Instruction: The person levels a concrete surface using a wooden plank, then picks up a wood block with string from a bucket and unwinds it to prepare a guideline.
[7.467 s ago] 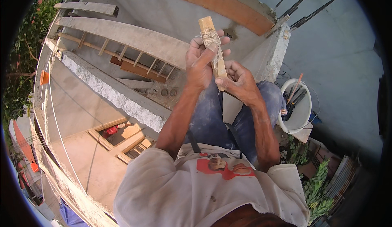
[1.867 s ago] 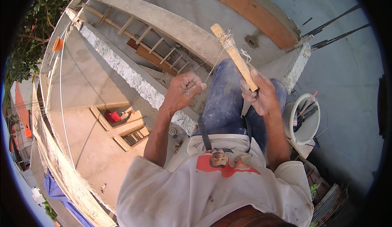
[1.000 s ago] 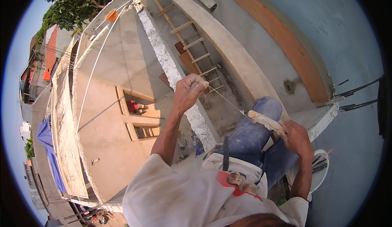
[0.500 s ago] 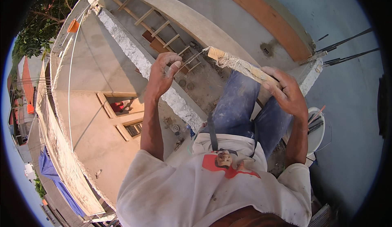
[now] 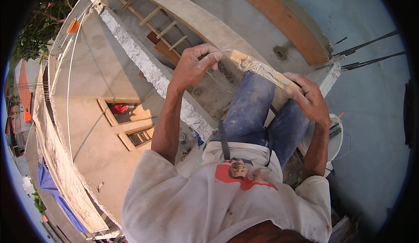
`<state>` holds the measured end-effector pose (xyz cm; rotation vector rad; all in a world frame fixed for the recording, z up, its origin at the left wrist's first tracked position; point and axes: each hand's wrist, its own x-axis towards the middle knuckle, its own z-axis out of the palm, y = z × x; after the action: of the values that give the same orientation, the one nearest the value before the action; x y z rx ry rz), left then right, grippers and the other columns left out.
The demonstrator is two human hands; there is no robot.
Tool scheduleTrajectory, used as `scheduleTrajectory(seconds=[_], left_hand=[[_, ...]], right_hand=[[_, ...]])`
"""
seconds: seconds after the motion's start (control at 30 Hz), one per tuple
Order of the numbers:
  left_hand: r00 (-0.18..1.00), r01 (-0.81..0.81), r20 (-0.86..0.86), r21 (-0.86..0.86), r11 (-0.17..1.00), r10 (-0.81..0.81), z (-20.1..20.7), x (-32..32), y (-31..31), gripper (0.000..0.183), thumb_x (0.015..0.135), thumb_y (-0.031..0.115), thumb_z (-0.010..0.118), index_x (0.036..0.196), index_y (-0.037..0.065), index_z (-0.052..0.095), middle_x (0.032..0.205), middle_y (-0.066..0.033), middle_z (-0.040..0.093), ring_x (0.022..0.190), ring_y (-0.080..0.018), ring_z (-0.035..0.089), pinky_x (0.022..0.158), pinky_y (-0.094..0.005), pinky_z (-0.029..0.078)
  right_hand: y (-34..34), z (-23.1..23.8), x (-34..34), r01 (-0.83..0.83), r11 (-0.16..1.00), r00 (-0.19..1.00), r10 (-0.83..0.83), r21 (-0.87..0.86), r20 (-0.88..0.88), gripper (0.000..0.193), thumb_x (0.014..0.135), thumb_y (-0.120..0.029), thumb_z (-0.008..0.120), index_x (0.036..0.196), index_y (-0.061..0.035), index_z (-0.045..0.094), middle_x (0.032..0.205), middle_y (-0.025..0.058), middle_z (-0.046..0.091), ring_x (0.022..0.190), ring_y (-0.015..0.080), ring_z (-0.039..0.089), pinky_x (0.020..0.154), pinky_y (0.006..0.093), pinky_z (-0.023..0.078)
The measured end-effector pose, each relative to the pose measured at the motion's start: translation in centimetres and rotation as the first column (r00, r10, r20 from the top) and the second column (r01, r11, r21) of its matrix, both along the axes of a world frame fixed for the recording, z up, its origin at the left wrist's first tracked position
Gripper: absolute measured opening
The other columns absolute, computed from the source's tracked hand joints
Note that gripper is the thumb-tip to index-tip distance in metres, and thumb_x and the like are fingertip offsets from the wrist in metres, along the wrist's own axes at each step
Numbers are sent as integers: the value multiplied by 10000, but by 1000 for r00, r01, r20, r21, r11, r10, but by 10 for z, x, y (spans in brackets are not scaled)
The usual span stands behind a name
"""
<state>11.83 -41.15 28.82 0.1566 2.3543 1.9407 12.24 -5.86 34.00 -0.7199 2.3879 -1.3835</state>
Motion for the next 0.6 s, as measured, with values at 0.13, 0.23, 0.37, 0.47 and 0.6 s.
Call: scheduleTrajectory(seconds=[0.13, 0.23, 0.37, 0.47, 0.6], left_hand=[[978, -182, -98, 47, 982, 186, 6, 7, 0, 211, 988, 217, 686, 972, 28, 779, 814, 8, 691, 745, -81, 580, 694, -230, 450], [958, -161, -225, 95, 982, 179, 11, 12, 18, 215, 989, 207, 677, 968, 20, 782, 859, -6, 714, 776, -75, 584, 698, -225, 445], [928, -296, -218, 67, 953, 304, 3, 13, 27, 176, 969, 170, 695, 1003, 22, 784, 917, -10, 727, 805, -65, 583, 705, -222, 444], [900, -395, -162, 84, 915, 404, -6, 7, 34, 155, 950, 140, 712, 1024, 23, 784, 916, 1, 719, 803, -53, 575, 703, -218, 443], [925, -368, -83, 47, 929, 371, -7, 9, 47, 154, 939, 108, 710, 1044, 18, 780, 905, 12, 709, 804, -45, 575, 704, -218, 464]], right_hand=[[2, -2, 2, 108, 994, 993, -108, 5, 46, 363, 1008, -233, 625, 1273, 15, 639, 1096, 151, 717, 990, 201, 646, 904, 333, 485], [-5, -13, 4, 209, 978, 977, -209, -5, -37, 375, 1020, -263, 618, 1270, 15, 643, 1093, 134, 715, 981, 197, 636, 907, 329, 482], [-14, -24, 8, 284, 954, 956, -274, -92, 109, 383, 1034, -287, 606, 1263, 15, 658, 1000, 69, 684, 901, 150, 597, 839, 301, 476], [-16, -28, 15, 342, 923, 907, -274, -176, 321, 390, 1035, -308, 608, 1263, 2, 670, 910, 18, 637, 818, 100, 549, 753, 259, 445], [-18, -39, 19, 421, 859, 859, -276, -290, 431, 405, 1029, -339, 617, 1275, -23, 677, 829, -23, 588, 699, 44, 473, 623, 208, 374]])
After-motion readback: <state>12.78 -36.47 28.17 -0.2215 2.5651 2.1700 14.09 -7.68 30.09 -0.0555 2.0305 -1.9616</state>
